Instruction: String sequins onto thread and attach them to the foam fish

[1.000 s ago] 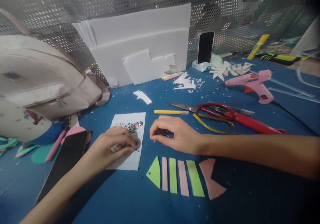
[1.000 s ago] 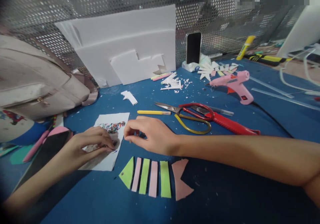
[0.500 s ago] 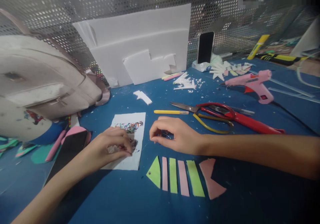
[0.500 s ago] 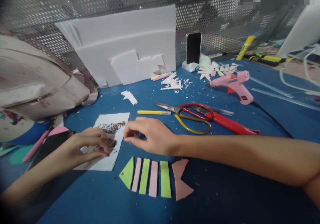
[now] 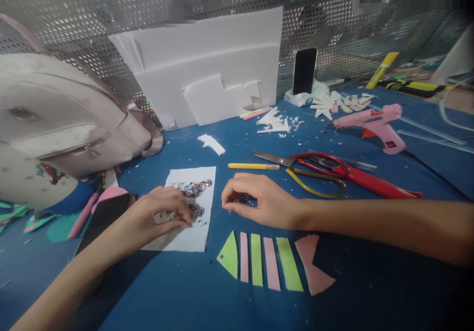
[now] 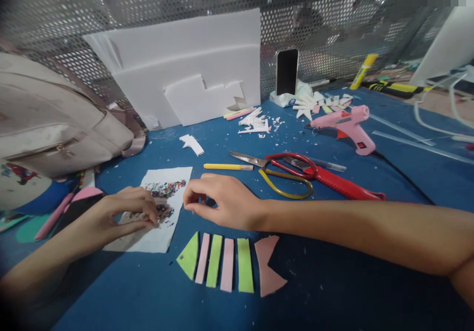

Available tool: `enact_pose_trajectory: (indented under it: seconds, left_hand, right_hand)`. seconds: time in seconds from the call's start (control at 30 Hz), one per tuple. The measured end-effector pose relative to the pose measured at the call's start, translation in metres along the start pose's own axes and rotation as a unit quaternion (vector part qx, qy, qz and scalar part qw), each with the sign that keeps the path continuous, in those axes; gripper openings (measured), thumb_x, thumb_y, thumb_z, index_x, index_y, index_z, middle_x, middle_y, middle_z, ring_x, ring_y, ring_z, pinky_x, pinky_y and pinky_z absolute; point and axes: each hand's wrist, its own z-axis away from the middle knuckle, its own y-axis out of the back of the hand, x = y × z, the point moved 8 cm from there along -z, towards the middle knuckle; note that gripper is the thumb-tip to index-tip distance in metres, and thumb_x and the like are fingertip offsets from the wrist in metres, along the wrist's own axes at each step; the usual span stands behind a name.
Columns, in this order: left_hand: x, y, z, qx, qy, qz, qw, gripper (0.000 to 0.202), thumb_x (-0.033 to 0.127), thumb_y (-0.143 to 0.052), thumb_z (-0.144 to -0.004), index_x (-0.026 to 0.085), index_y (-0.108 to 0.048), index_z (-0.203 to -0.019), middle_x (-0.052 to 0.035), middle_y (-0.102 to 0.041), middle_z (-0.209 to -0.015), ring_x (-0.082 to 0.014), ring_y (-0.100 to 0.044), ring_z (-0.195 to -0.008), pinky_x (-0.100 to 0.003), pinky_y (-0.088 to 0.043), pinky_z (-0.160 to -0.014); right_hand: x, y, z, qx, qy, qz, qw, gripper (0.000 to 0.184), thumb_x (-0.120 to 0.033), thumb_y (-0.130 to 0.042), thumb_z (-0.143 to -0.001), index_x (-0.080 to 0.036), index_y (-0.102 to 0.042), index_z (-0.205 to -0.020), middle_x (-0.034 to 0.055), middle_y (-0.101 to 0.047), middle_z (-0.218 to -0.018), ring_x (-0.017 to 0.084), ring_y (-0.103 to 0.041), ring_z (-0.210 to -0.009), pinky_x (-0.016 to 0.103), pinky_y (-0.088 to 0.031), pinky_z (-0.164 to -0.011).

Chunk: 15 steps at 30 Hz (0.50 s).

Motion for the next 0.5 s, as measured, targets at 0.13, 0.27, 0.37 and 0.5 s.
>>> enact_pose_trajectory:
  seconds: [0.13,0.27,0.37,0.5]
  left_hand:
    - [-0.0017,-0.0051,0.0001,-0.014,0.000,-0.014,1.000,0.009,0.021,-0.066,-0.086,0.028,-0.070,-0.084,0.0033,-0.072,-0.085,-0.0153,-0.065,-0.084,-0.030,-0.041,-0.082]
    - [-0.0007,-0.0068,-0.0005,-0.023,0.010,-0.012,1.000,0.008,0.021,-0.065,-0.086,0.027,-0.070,-0.083,0.0023,-0.071,-0.086,-0.0160,-0.065,-0.085,-0.031,-0.041,-0.085]
    - [0.0008,-0.0074,-0.0020,-0.031,0.012,-0.010,0.999,0.010,0.020,-0.063,-0.087,0.025,-0.069,-0.081,0.0012,-0.071,-0.086,-0.0163,-0.064,-0.085,-0.031,-0.042,-0.083]
    - [0.0030,-0.0054,-0.0031,-0.017,0.009,-0.001,1.000,0.010,0.019,-0.061,-0.088,0.025,-0.068,-0.082,0.0014,-0.071,-0.086,-0.0157,-0.064,-0.084,-0.030,-0.043,-0.083]
  right_hand:
    - [-0.0004,0.0004,-0.0008,0.002,0.003,0.000,1.000,0.004,-0.017,-0.058,-0.091,-0.018,-0.060,-0.089,0.0011,-0.064,-0.086,0.013,-0.054,-0.082,0.025,-0.041,-0.069]
    - [0.0001,-0.0003,-0.0008,0.002,0.000,0.001,1.000,0.003,-0.016,-0.058,-0.091,-0.018,-0.060,-0.089,0.0006,-0.064,-0.086,0.012,-0.054,-0.082,0.024,-0.041,-0.069]
    - [-0.0004,-0.0003,-0.0007,0.001,-0.001,0.001,1.000,0.003,-0.016,-0.058,-0.091,-0.017,-0.061,-0.089,0.0006,-0.064,-0.087,0.012,-0.054,-0.081,0.024,-0.041,-0.069]
    - [-0.0003,0.0000,-0.0014,-0.001,-0.007,0.000,1.000,0.003,-0.016,-0.058,-0.091,-0.017,-0.061,-0.089,0.0010,-0.064,-0.086,0.013,-0.054,-0.081,0.025,-0.041,-0.069]
